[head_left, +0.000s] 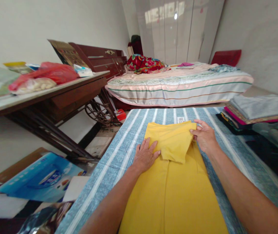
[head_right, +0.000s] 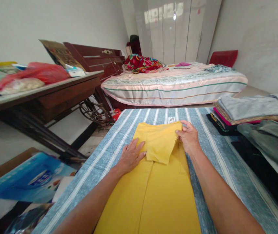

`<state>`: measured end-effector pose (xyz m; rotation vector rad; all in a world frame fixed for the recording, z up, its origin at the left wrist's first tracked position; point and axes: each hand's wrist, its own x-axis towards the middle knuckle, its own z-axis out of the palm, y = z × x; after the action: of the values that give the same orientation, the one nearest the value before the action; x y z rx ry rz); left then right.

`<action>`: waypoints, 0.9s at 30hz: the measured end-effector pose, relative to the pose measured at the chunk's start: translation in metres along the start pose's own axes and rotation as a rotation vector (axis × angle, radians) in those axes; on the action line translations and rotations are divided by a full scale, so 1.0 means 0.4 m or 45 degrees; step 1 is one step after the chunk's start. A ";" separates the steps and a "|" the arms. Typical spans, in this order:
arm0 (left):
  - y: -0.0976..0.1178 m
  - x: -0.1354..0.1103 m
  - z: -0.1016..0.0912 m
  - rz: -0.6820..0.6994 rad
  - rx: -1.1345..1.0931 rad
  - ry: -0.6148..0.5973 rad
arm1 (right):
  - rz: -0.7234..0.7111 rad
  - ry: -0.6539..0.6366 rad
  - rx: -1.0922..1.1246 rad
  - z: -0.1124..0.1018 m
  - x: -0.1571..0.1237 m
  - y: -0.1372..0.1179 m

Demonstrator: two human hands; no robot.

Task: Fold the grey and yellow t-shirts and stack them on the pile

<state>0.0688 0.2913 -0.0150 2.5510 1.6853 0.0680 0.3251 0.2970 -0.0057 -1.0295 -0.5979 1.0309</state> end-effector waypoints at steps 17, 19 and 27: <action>0.038 0.002 -0.061 0.123 -0.091 -0.032 | 0.025 -0.110 -0.108 0.027 -0.021 0.033; 0.058 0.002 -0.066 0.230 -0.165 -0.035 | 0.023 -0.080 -0.107 0.031 -0.021 0.033; 0.097 -0.008 -0.029 0.318 -0.267 -0.087 | 0.063 0.044 0.014 0.014 -0.004 0.042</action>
<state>0.1020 0.2739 0.0001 2.5563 1.2554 0.1614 0.3130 0.3001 -0.0182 -1.0549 -0.5409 1.0566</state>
